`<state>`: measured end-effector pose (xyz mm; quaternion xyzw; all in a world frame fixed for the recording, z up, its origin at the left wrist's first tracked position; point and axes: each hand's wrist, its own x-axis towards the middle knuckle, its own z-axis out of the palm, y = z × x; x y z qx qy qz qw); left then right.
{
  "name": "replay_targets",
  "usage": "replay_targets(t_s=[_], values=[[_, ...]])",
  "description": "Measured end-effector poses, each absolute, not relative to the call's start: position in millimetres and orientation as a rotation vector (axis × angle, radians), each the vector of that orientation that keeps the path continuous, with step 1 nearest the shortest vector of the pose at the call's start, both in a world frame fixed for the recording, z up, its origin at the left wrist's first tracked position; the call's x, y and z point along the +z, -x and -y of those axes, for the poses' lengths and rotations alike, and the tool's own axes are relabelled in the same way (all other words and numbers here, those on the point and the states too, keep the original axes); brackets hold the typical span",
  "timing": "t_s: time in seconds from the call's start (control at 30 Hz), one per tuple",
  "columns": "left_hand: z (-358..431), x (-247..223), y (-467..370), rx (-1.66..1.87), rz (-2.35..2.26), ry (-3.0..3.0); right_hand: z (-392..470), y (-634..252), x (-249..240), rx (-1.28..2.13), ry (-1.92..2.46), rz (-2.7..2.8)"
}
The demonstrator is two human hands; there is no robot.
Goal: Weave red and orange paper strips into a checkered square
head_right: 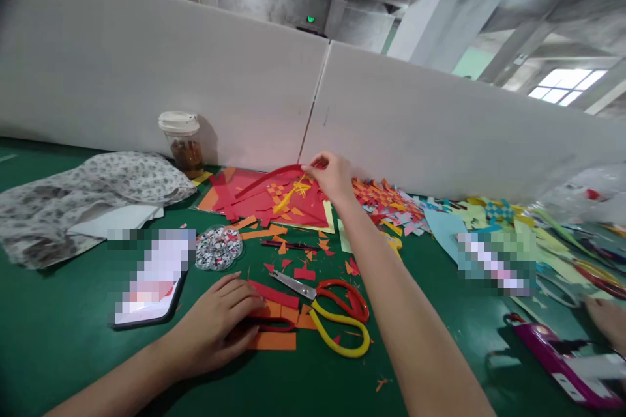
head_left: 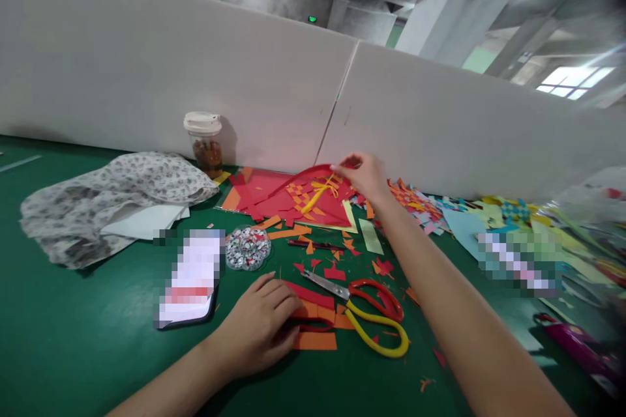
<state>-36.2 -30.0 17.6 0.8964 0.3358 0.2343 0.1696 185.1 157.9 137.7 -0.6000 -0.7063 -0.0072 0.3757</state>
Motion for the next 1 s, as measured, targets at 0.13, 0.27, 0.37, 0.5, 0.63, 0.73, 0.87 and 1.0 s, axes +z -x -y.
replay_targets(t_s=[0.13, 0.27, 0.37, 0.5, 0.63, 0.73, 0.87, 1.0], values=[[29, 16, 36, 0.669, -0.962, -2.554, -157, -198, 87, 0.069, 1.68, 1.832], [29, 16, 36, 0.69, -0.941, -2.566, -152, -217, 62, 0.089, 1.77, 1.751], [29, 17, 36, 0.678, -0.955, -2.562, -151, -226, 67, 0.032, 1.765, 1.641], [29, 17, 37, 0.667, -0.991, -2.55, -151, -224, 84, -0.034, 1.67, 1.505], [29, 18, 37, 0.676, -0.997, -2.544, -148, -212, 89, 0.043, 1.524, 1.496], [29, 18, 36, 0.672, -1.001, -2.536, -145, -203, 85, 0.15, 1.434, 1.55], [29, 17, 36, 0.693, -0.999, -2.518, -132, -192, 82, 0.284, 1.344, 1.622], [28, 18, 37, 0.776, -1.0, -2.426, -102, -178, 80, 0.352, 1.255, 1.754]])
